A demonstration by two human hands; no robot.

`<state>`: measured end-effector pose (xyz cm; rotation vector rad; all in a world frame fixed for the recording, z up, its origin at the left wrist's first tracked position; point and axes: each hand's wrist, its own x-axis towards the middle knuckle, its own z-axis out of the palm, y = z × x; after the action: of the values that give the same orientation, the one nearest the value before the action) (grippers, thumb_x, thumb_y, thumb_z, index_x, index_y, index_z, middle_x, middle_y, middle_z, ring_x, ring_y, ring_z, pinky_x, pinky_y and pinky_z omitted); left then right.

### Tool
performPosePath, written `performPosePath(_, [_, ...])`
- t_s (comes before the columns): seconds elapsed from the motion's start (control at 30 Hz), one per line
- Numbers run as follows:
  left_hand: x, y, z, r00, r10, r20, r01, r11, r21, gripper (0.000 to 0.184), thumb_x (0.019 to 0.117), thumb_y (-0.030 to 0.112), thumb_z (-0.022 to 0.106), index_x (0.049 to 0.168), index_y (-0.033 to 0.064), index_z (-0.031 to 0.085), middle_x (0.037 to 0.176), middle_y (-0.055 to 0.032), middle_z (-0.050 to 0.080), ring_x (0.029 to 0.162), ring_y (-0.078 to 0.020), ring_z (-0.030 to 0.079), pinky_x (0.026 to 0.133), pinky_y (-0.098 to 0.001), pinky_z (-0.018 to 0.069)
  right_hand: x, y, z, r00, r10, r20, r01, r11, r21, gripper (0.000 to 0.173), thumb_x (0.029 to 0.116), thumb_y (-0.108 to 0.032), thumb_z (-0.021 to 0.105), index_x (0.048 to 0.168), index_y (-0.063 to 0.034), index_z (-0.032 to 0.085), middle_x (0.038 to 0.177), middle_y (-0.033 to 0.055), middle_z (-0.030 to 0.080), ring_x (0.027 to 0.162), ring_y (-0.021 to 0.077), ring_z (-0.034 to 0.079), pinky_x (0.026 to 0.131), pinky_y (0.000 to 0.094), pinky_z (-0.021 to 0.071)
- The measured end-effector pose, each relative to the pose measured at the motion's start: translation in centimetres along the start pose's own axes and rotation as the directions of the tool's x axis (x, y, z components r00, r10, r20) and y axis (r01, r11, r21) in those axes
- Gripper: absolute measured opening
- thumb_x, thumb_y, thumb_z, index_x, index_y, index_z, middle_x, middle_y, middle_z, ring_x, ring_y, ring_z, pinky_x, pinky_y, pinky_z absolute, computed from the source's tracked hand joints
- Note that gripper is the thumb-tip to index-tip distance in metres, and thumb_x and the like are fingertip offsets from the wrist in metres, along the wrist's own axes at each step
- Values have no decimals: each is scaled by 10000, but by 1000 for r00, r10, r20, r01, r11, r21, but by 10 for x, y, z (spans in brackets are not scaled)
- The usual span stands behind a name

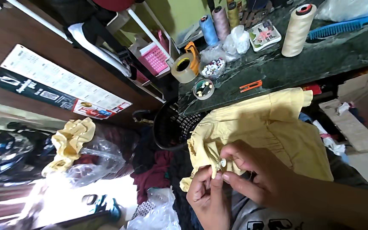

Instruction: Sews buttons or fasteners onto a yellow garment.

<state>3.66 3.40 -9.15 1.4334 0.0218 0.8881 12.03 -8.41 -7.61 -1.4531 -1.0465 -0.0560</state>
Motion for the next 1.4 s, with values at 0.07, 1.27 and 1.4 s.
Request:
performPosePath(0.07, [0, 0, -1, 1000, 10, 6, -10, 1000, -6, 120, 966, 179, 691, 1054, 205, 769, 1008, 83, 750, 942, -2, 694, 847, -182, 571, 1, 3, 2, 997, 57, -43, -54, 997, 59, 203, 1040, -179, 533, 1011, -8, 638, 671, -2, 498, 583, -7, 426, 543, 127, 358])
performPosePath(1.27, [2, -3, -3, 997, 79, -3, -79, 995, 61, 142, 976, 152, 678, 1077, 188, 772, 1045, 70, 749, 973, -13, 692, 853, -179, 567, -3, 0, -1, 979, 193, 62, -203, 942, 267, 151, 1014, -108, 539, 1012, -4, 649, 887, 16, 644, 802, -34, 592, 735, 106, 495])
performPosePath(1.4, [2, -4, -3, 996, 93, 6, -93, 993, 75, 147, 974, 145, 681, 1079, 189, 773, 1058, 71, 746, 970, -14, 692, 846, -180, 569, -3, -1, -3, 971, 226, 84, -240, 925, 295, 139, 1007, -103, 547, 1009, -14, 654, 851, -12, 628, 762, -54, 569, 691, 90, 474])
